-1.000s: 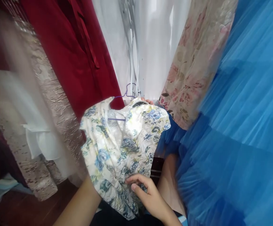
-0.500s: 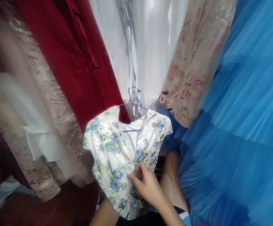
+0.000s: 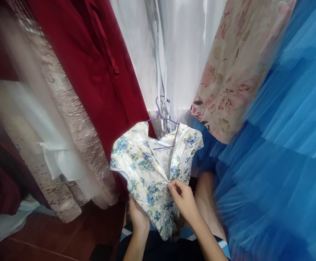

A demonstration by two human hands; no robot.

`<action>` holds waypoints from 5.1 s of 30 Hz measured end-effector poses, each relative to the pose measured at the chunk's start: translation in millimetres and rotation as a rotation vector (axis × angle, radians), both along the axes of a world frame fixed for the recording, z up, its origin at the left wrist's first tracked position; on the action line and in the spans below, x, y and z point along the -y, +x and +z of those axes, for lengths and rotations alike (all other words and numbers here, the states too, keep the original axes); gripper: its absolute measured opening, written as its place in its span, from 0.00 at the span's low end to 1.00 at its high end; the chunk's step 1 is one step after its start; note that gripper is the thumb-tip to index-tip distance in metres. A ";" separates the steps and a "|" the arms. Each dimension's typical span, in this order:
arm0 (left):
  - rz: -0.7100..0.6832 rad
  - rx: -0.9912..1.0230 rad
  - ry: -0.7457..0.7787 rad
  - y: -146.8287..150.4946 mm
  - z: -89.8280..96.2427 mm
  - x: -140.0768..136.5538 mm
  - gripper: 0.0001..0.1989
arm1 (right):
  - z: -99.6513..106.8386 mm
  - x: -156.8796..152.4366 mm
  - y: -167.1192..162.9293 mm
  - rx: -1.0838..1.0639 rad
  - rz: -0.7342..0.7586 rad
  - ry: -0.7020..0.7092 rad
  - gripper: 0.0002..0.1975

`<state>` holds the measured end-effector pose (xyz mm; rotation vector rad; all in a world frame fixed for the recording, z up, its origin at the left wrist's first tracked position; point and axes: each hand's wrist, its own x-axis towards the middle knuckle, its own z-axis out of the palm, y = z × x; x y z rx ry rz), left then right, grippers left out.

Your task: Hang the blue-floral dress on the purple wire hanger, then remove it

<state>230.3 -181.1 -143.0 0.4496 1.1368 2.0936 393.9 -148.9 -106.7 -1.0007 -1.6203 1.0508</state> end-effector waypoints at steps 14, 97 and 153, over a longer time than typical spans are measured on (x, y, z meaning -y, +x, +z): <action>-0.310 -1.019 -0.027 49.1 3.1 -2.1 0.04 | 26.9 22.6 19.6 0.145 0.097 0.034 0.18; -0.936 -0.850 0.054 13.6 98.9 -74.9 0.14 | -34.1 -67.7 9.1 0.066 0.025 -0.040 0.14; -0.703 -1.499 -0.258 -147.8 135.4 -132.2 0.06 | 174.6 -187.5 92.2 0.016 0.296 -0.061 0.20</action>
